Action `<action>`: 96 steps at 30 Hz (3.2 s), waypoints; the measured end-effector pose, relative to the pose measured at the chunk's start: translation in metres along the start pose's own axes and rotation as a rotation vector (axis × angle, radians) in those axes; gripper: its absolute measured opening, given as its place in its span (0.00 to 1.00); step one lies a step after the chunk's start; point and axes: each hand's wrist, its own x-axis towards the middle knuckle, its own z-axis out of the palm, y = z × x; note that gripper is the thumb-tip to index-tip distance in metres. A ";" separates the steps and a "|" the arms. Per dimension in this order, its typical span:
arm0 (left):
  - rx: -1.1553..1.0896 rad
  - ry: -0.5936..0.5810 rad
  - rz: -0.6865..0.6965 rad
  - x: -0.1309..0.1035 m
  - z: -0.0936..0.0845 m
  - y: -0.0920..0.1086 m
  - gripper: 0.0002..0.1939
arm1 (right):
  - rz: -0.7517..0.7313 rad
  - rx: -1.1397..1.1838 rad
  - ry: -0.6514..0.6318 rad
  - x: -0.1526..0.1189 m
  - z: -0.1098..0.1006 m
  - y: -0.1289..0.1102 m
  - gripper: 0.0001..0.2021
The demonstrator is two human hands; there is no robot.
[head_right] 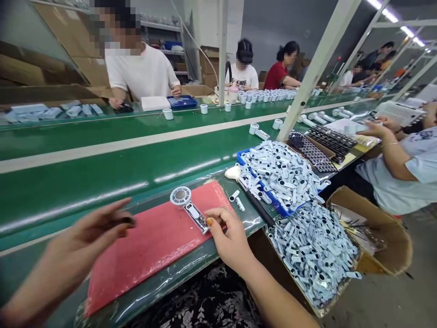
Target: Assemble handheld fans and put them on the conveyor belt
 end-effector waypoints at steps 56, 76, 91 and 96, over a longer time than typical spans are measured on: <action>-0.008 -0.069 0.157 0.056 0.081 -0.033 0.20 | -0.139 -0.624 -0.603 0.105 0.015 -0.004 0.08; 0.084 -0.173 0.215 0.059 0.077 -0.035 0.27 | -0.193 -0.475 -0.116 0.057 0.000 0.006 0.07; 0.839 -0.261 0.408 0.210 0.024 -0.020 0.24 | -0.295 -0.264 -0.036 0.008 0.000 0.049 0.06; 0.991 -0.241 0.380 0.288 0.042 -0.020 0.27 | -0.328 -0.284 -0.022 0.005 0.010 0.072 0.03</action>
